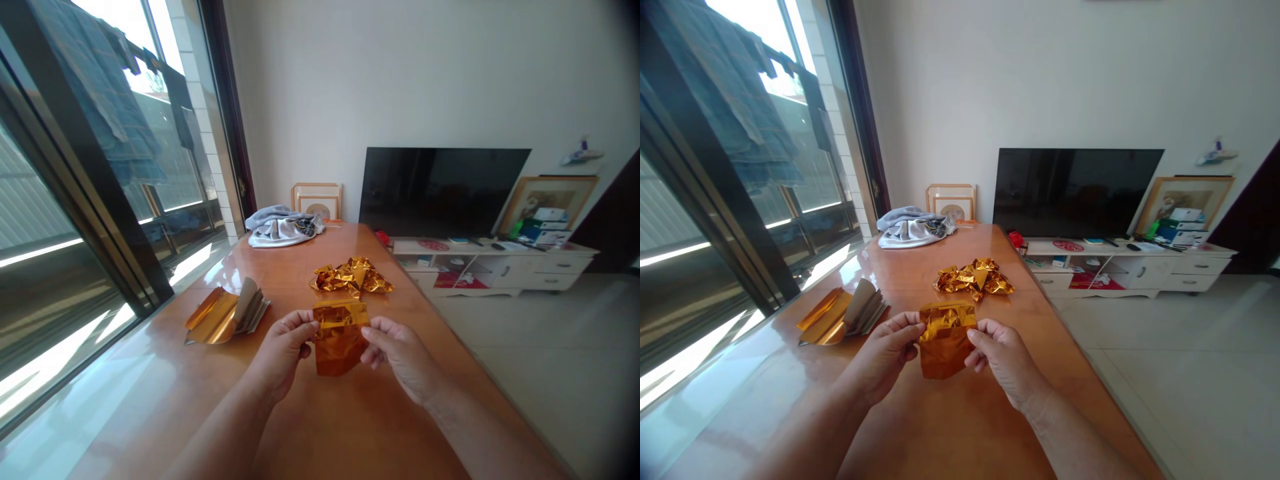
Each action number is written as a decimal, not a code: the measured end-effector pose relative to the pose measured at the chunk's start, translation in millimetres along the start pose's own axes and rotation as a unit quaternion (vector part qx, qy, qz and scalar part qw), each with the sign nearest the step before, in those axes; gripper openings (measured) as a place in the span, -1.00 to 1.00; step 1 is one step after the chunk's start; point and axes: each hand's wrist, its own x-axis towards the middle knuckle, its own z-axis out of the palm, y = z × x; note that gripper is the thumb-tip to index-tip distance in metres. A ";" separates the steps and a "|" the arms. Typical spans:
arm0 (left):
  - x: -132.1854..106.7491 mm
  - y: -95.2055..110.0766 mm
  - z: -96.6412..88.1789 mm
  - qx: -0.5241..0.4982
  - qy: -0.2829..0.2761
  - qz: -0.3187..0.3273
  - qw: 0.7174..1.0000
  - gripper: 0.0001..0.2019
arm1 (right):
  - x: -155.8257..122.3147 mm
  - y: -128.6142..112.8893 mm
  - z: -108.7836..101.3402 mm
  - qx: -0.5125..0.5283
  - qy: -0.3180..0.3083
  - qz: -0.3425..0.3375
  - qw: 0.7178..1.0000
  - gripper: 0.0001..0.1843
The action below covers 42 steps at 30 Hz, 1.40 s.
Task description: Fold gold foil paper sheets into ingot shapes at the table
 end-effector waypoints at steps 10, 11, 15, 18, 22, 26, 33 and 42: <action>-3.5 9.0 -0.8 0.086 -0.013 0.076 0.993 -0.94 | 0.1 0.4 -2.0 0.054 0.028 -0.016 0.998 -0.84; -3.4 9.7 -2.1 0.112 -0.025 0.085 0.990 -0.96 | 0.3 0.5 -2.6 0.065 0.028 -0.013 0.997 -0.82; 0.5 6.8 -10.0 0.263 -0.091 0.144 0.950 -0.90 | 4.5 4.5 -6.9 0.098 0.015 0.018 0.995 -0.77; 5.3 0.1 -15.2 0.369 -0.102 0.169 0.908 -0.81 | 8.6 9.4 -8.9 0.086 0.028 0.032 0.995 -0.77; 9.1 -5.4 -16.9 0.387 -0.102 0.159 0.902 -0.81 | 9.7 9.6 -7.3 0.033 0.053 0.030 0.998 -0.75; 8.6 -3.5 -15.0 0.355 -0.105 0.157 0.916 -0.80 | 7.1 5.6 -5.7 -0.059 0.078 -0.012 0.995 -0.74; 0.8 6.3 -12.0 0.410 -0.071 0.078 0.906 -0.79 | 8.3 15.7 -8.2 -0.192 0.052 -0.022 0.980 -0.68; -1.0 -0.8 -17.4 0.487 -0.168 0.012 0.857 -0.77 | 13.9 33.9 -14.5 -0.267 -0.040 -0.081 0.959 -0.61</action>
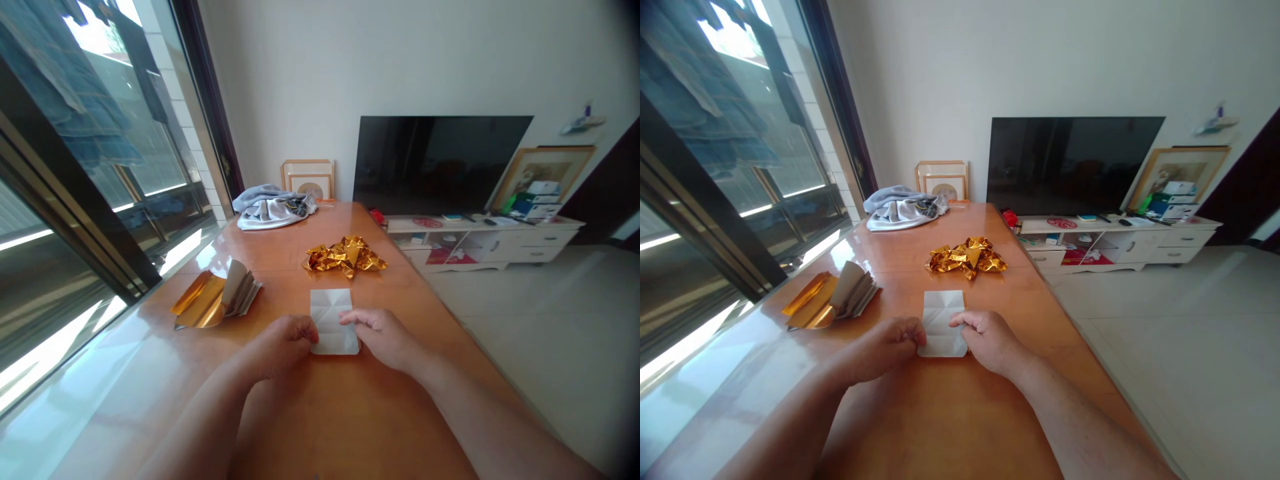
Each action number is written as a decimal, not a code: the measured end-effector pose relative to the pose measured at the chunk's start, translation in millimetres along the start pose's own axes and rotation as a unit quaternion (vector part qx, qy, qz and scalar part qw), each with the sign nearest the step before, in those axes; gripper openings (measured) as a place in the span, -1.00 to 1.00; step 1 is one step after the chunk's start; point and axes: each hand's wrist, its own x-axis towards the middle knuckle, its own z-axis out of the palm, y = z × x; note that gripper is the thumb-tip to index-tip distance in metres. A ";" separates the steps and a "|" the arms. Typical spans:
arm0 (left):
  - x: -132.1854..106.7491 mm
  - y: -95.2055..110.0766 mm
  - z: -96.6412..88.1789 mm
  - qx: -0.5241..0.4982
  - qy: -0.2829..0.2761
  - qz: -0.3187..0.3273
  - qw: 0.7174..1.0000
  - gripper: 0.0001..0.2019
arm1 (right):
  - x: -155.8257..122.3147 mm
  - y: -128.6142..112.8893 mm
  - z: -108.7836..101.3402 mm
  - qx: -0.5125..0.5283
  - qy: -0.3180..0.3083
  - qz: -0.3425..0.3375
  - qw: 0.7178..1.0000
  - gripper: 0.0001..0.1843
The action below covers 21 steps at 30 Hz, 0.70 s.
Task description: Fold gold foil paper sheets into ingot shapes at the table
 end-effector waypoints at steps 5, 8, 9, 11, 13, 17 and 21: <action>-0.5 2.1 -0.7 0.036 -0.012 0.043 0.998 -0.78 | -1.7 -12.5 -7.9 -0.147 0.046 -0.043 0.987 -0.64; -1.9 6.5 -3.5 0.072 -0.027 0.063 0.995 -0.79 | -5.5 -26.6 -11.7 -0.210 0.024 -0.062 0.976 -0.72; -2.1 7.1 -4.2 0.083 -0.030 0.066 0.994 -0.79 | -7.3 -30.9 -12.5 -0.216 0.003 -0.067 0.974 -0.75; -1.8 6.7 -4.4 0.097 -0.027 0.070 0.992 -0.80 | -11.0 -37.4 -13.8 -0.219 -0.045 -0.065 0.972 -0.82; -0.2 4.0 -2.9 0.102 -0.018 0.079 0.991 -0.85 | -13.6 -39.7 -14.8 -0.219 -0.082 -0.053 0.971 -0.88; 4.9 -2.6 2.7 0.103 0.007 0.110 0.989 -0.89 | -12.4 -32.6 -15.6 -0.202 -0.097 -0.052 0.973 -0.94; 7.7 -5.6 7.0 0.110 0.018 0.108 0.988 -0.87 | -7.4 -20.2 -13.1 -0.195 -0.085 -0.055 0.976 -0.83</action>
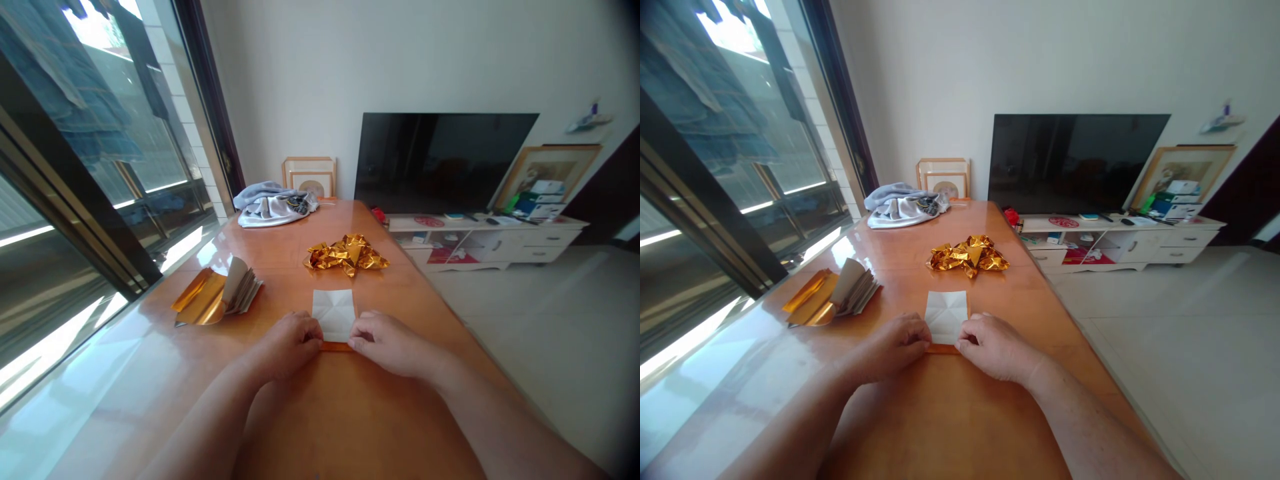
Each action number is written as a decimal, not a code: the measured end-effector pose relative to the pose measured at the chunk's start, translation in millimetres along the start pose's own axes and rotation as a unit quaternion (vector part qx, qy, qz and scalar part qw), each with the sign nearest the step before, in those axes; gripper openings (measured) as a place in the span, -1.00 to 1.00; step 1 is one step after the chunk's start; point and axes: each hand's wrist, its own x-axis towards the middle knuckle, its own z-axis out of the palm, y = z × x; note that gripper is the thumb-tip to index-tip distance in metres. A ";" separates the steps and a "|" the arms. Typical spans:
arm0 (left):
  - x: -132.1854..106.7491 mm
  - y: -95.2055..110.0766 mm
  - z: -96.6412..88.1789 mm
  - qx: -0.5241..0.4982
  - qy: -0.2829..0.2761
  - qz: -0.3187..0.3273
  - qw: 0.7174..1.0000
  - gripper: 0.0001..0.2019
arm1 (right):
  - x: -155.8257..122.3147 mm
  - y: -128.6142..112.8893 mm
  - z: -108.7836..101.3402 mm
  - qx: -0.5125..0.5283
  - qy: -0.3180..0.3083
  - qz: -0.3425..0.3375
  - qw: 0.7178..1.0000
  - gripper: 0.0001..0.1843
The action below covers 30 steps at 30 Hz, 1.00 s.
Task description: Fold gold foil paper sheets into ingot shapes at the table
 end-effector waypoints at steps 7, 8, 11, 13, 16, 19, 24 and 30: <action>-0.2 -2.4 8.1 -0.017 0.028 -0.041 0.999 -0.89 | 2.6 3.5 6.0 -0.008 0.026 0.057 0.998 -0.86; -0.1 -2.4 8.8 -0.018 0.033 -0.049 0.998 -0.88 | 2.5 3.8 6.2 -0.006 0.028 0.063 0.998 -0.85; 0.4 -0.7 9.4 -0.018 0.038 -0.066 0.997 -0.87 | 2.5 7.5 7.9 0.022 0.048 0.092 0.994 -0.83; 0.8 0.8 9.2 -0.020 0.037 -0.068 0.997 -0.88 | 3.5 12.1 9.6 0.039 0.078 0.127 0.988 -0.83; 1.3 1.8 9.3 -0.022 0.033 -0.068 0.997 -0.87 | 6.7 18.6 11.6 0.032 0.127 0.174 0.976 -0.78; 1.6 1.2 10.1 -0.019 0.033 -0.068 0.997 -0.86 | 10.6 21.4 13.5 0.011 0.141 0.188 0.972 -0.74; 1.9 0.1 11.1 -0.007 0.042 -0.062 0.997 -0.82 | 16.4 23.8 17.5 0.017 0.143 0.196 0.970 -0.79; 1.6 0.9 12.0 -0.008 0.059 -0.064 0.996 -0.79 | 22.6 29.5 22.1 0.181 0.177 0.154 0.955 -0.83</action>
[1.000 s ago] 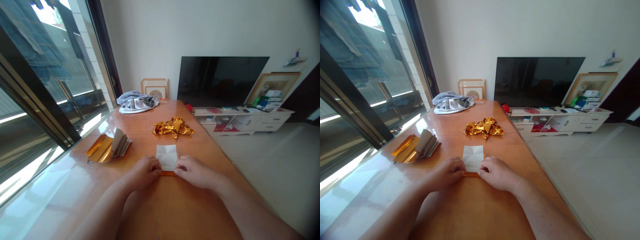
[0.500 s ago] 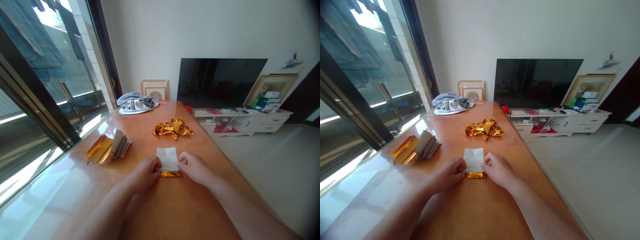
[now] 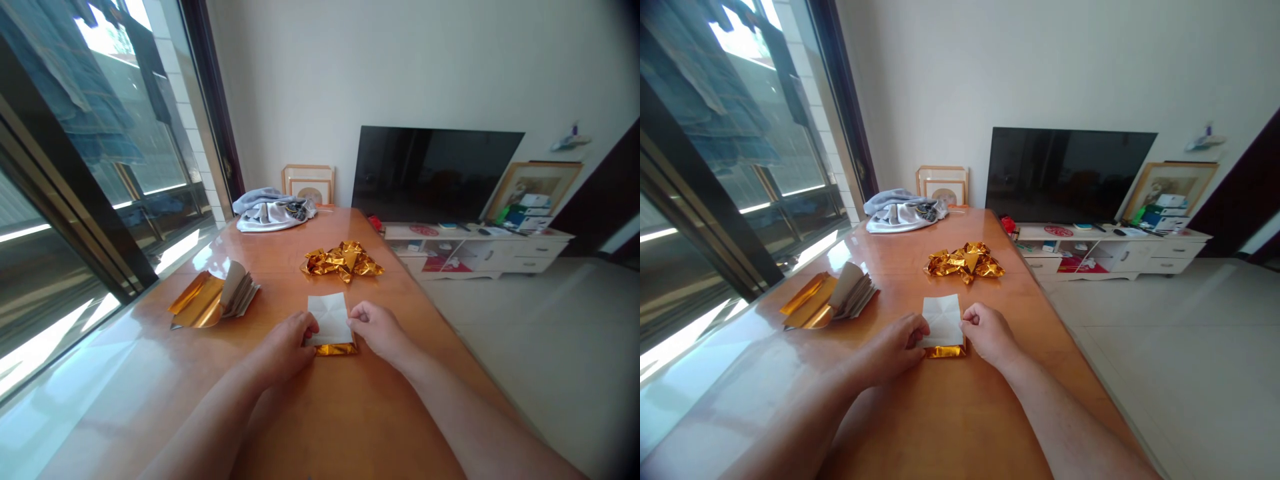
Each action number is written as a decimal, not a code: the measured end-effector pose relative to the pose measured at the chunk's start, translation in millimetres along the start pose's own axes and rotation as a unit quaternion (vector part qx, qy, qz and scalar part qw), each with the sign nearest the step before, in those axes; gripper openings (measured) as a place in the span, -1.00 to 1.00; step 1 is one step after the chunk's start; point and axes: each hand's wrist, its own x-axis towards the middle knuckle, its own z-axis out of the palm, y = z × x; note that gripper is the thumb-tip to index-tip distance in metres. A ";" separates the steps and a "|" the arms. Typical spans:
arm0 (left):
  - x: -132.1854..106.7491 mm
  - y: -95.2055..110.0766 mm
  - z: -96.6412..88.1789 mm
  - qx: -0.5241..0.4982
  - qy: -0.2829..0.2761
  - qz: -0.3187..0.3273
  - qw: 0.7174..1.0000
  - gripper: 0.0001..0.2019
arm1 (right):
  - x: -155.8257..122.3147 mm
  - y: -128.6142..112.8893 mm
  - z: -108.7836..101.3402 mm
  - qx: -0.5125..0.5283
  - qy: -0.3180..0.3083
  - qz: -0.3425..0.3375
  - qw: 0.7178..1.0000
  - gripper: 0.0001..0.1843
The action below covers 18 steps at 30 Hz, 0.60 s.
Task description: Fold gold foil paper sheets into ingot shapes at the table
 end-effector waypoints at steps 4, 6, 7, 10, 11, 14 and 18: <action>0.0 3.3 -1.4 0.015 -0.012 -0.019 1.000 -0.75 | 1.4 -5.3 4.5 0.118 0.030 0.040 0.992 -0.61; -0.1 4.5 -1.9 0.025 -0.017 -0.023 0.999 -0.74 | 0.5 -10.9 6.3 0.150 0.008 0.064 0.987 -0.44; -0.2 4.8 -2.0 0.029 -0.017 -0.022 0.999 -0.74 | -0.4 -13.9 6.9 0.157 -0.004 0.072 0.985 -0.40; -1.1 3.5 -1.2 0.033 -0.006 -0.016 0.999 -0.74 | -4.6 -21.3 7.9 0.144 -0.031 0.077 0.986 -0.58; -1.4 2.3 -0.6 0.033 -0.001 -0.016 0.999 -0.73 | -6.1 -22.7 7.7 0.135 -0.039 0.075 0.987 -0.70; -1.4 -3.1 2.4 0.025 0.026 -0.014 0.999 -0.62 | -9.9 -23.4 5.2 0.133 -0.047 0.063 0.988 -0.85; 3.4 -10.6 8.5 -0.038 0.092 -0.037 0.994 -0.38 | -10.9 -21.4 -3.4 0.211 -0.028 0.073 0.974 -0.78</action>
